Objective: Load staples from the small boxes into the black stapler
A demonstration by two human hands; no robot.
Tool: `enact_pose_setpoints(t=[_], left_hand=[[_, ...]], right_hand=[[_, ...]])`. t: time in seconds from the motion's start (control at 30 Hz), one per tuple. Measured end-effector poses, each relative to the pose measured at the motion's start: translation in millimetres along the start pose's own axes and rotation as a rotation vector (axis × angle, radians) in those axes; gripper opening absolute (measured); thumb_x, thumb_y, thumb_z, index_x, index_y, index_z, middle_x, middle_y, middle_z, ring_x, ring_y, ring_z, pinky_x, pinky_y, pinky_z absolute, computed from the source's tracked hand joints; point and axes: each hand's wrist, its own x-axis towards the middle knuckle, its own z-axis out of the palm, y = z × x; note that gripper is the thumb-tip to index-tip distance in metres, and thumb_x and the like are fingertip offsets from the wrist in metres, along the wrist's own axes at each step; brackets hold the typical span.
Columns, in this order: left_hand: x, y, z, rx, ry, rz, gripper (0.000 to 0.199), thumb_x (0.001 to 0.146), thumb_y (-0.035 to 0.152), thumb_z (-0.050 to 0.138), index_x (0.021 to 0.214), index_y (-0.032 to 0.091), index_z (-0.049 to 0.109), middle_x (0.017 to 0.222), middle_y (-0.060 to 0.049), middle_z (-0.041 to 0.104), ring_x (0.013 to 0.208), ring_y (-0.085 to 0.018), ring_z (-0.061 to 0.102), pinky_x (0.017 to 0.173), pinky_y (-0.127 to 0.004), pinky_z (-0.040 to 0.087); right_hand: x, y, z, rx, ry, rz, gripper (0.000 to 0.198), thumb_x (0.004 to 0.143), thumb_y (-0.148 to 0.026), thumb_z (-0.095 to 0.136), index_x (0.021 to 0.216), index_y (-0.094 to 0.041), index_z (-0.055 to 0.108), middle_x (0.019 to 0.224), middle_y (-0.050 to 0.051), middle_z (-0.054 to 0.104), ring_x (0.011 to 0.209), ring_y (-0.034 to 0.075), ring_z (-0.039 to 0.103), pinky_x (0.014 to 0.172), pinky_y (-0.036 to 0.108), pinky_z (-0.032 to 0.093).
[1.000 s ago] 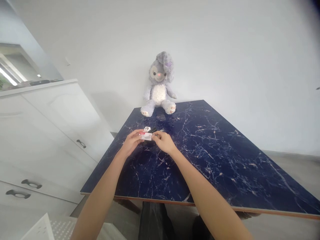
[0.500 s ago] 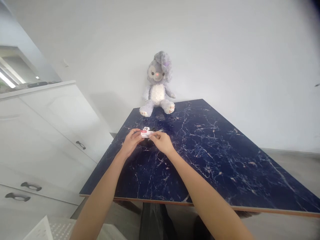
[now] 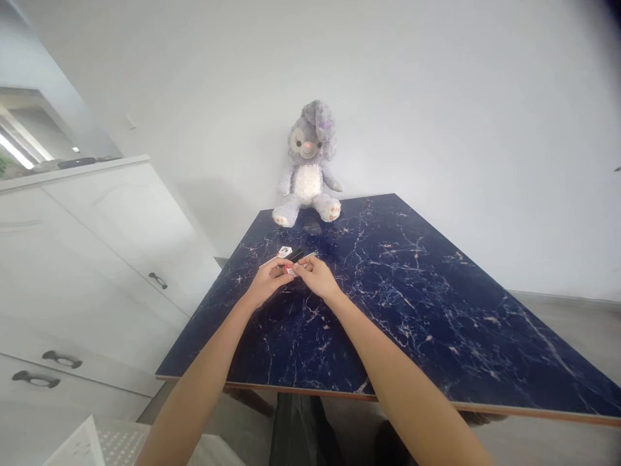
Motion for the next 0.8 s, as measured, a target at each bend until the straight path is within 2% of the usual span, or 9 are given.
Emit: enact_pose_setpoints(t=[0.1,0.17,0.27,0.37,0.47,0.67,0.8], left_hand=[[2,-3,-2,0.001,0.034,0.011,0.039,0.071,0.031,0.083,0.106,0.020,0.071,0.116,-0.007,0.071,0.109,-0.025,0.066,0.101,-0.042,0.048],[2,-3,-3,-0.017,0.055,0.024,0.040,0.069,0.030,0.085,0.106,0.021,0.072,0.118,-0.007,0.070,0.111,-0.026,0.066,0.103,-0.043,0.047],[2,0,-4,-0.074,0.040,0.011,0.040,0.070,0.029,0.084,0.108,0.021,0.073,0.118,-0.007,0.070,0.111,-0.027,0.065,0.102,-0.044,0.049],[1,4,-5,-0.179,0.004,-0.036,0.034,0.078,0.032,0.079,0.110,0.020,0.074,0.123,-0.010,0.068,0.114,-0.029,0.064,0.100,-0.046,0.052],[0,6,-5,-0.217,0.011,-0.062,0.031,0.079,0.032,0.078,0.107,0.019,0.076,0.124,-0.011,0.069,0.113,-0.029,0.065,0.099,-0.045,0.053],[2,-2,-11,-0.130,0.019,-0.105,0.039,0.077,0.036,0.080,0.112,0.021,0.073,0.121,-0.010,0.070,0.105,-0.026,0.068,0.086,-0.042,0.061],[3,-7,-14,-0.115,0.028,-0.111,0.041,0.077,0.037,0.081,0.114,0.021,0.073,0.118,-0.009,0.072,0.102,-0.024,0.069,0.088,-0.040,0.061]], right_hand=[[1,-1,-5,-0.115,0.095,0.037,0.037,0.077,-0.049,0.067,0.099,-0.019,0.064,0.067,-0.003,0.062,0.061,0.013,0.056,0.061,0.025,0.039],[4,1,-9,-0.128,0.077,0.056,0.038,0.077,-0.054,0.067,0.094,-0.020,0.065,0.067,-0.003,0.061,0.060,0.013,0.055,0.061,0.025,0.038],[7,4,-10,-0.025,-0.015,0.055,0.040,0.076,-0.058,0.066,0.081,-0.019,0.066,0.062,-0.004,0.056,0.055,0.010,0.047,0.057,0.024,0.035],[6,3,-10,0.118,-0.047,0.055,0.041,0.074,-0.058,0.067,0.083,-0.017,0.069,0.059,-0.006,0.051,0.052,0.009,0.039,0.051,0.022,0.030],[3,0,-10,0.184,-0.057,0.076,0.043,0.073,-0.057,0.069,0.087,-0.016,0.072,0.058,-0.006,0.048,0.051,0.008,0.036,0.048,0.022,0.027],[5,-2,-12,0.170,0.041,0.048,0.043,0.072,-0.057,0.069,0.086,-0.017,0.074,0.055,-0.007,0.045,0.049,0.008,0.033,0.050,0.023,0.026],[6,-4,-14,0.132,0.072,0.009,0.040,0.072,-0.055,0.070,0.084,-0.017,0.075,0.053,-0.007,0.044,0.050,0.009,0.032,0.052,0.024,0.026]])
